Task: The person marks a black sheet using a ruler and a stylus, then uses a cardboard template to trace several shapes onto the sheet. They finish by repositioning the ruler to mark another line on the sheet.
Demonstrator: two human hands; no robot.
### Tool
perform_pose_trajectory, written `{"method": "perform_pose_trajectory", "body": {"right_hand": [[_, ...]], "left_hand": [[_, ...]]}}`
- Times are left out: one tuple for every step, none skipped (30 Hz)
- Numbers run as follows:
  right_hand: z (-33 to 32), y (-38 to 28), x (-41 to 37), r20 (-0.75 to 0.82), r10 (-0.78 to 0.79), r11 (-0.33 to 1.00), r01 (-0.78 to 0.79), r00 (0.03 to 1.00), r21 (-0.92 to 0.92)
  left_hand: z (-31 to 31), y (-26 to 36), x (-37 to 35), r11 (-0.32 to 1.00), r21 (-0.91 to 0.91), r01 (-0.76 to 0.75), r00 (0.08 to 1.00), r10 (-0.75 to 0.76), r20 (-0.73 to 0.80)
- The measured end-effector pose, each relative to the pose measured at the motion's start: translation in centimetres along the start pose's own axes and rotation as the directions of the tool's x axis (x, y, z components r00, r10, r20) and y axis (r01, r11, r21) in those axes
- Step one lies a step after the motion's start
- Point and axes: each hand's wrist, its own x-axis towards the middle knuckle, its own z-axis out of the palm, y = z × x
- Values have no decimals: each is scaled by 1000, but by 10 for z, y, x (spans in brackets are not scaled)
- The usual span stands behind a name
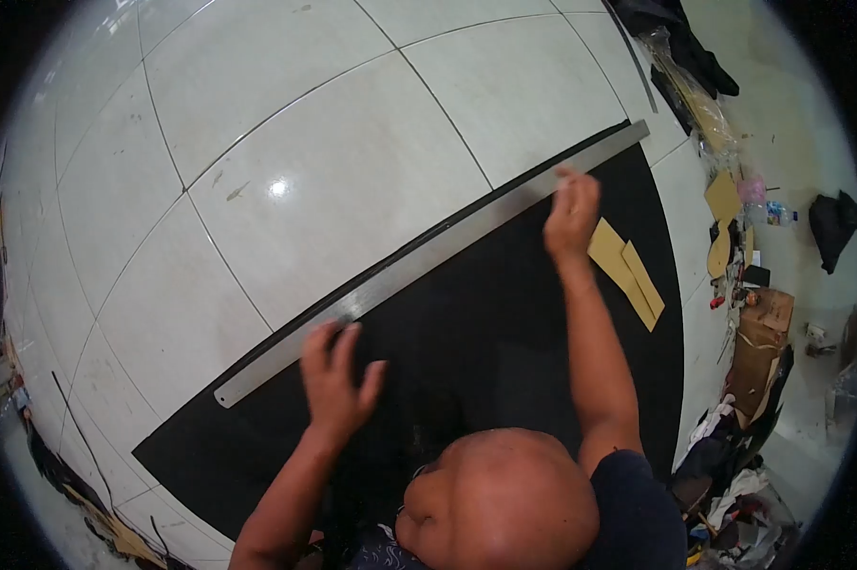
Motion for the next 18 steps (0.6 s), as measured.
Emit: {"method": "perform_pose_trajectory", "body": {"right_hand": [[10,-24,-19,84,13,995,-20,996,93],[22,-42,-38,197,22,975,-64,980,211],[25,-77,-51,346,79,954,-172,935,246],[33,-89,-68,481,66,887,-273,874,374],[38,-101,-80,511,15,884,-251,859,396],[43,-111,-86,540,-40,878,-228,841,421],[44,-120,-86,544,-85,886,-187,835,424],[43,-128,-84,548,-129,892,-145,827,428],[44,-133,-82,548,-171,897,-101,819,431],[47,-135,-82,544,-157,897,-112,824,428],[49,-136,-81,542,-143,898,-122,828,423],[51,-137,-81,543,-129,899,-133,830,417],[50,-137,-80,562,-117,907,-143,819,397],[50,-139,-79,580,-105,913,-153,807,378],[50,-140,-77,597,-96,919,-160,796,361],[51,-138,-77,589,-113,922,-137,800,363],[52,-136,-78,581,-129,924,-116,803,365],[53,-135,-78,573,-145,925,-94,806,367]], "left_hand": [[10,14,11,999,33,-39,998,37,46],[19,26,20,995,62,-82,993,75,95],[27,35,28,991,97,-88,990,76,121],[33,42,33,987,130,-97,985,77,152],[38,46,38,980,165,-109,980,78,183],[41,49,42,975,202,-94,975,49,216],[43,50,44,967,242,-77,969,16,246],[43,49,46,957,283,-64,961,-17,275],[45,48,47,951,300,-71,959,-18,284],[46,47,48,946,315,-79,956,-18,294],[48,47,49,941,327,-86,953,-19,303],[49,49,50,938,337,-82,950,-29,312],[50,51,52,934,347,-79,947,-39,320],[51,52,53,931,358,-74,944,-51,327],[50,54,55,932,355,-74,942,-52,332],[49,55,57,933,352,-74,940,-54,338],[49,56,59,934,350,-73,937,-56,345],[49,57,60,933,353,-67,933,-67,353]]}}
